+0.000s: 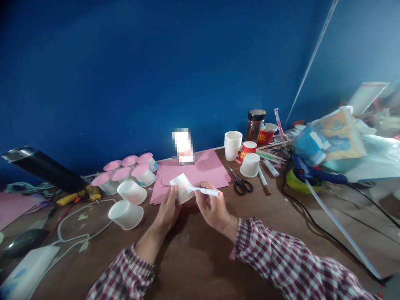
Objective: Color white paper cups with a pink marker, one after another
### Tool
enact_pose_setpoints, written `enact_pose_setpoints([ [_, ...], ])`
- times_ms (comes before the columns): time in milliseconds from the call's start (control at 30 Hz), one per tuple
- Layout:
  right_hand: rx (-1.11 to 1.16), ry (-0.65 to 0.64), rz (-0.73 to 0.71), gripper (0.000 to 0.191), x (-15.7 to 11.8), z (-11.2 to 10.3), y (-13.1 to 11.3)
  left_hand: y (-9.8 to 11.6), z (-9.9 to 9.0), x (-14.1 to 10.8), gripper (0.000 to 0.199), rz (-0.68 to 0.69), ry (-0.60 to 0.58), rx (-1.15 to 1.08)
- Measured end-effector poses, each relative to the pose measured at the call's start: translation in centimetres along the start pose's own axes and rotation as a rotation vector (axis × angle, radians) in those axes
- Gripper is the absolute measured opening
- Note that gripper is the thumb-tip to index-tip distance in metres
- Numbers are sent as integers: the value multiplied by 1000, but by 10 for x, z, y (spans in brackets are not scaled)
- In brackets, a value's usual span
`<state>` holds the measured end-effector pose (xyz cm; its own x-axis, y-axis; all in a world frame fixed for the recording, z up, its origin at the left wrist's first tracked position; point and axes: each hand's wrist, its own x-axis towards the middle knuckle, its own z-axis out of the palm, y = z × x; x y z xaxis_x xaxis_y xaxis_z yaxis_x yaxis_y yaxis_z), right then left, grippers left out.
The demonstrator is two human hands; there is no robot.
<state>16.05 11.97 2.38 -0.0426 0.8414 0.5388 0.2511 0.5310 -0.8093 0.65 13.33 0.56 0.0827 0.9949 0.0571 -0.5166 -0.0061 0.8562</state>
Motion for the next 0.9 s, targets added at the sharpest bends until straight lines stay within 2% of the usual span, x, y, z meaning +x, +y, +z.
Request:
enact_pose_setpoints([
  [900,-53,26,-33,15,4,-1,-7,0,-2,-1,32,-20,28,59],
])
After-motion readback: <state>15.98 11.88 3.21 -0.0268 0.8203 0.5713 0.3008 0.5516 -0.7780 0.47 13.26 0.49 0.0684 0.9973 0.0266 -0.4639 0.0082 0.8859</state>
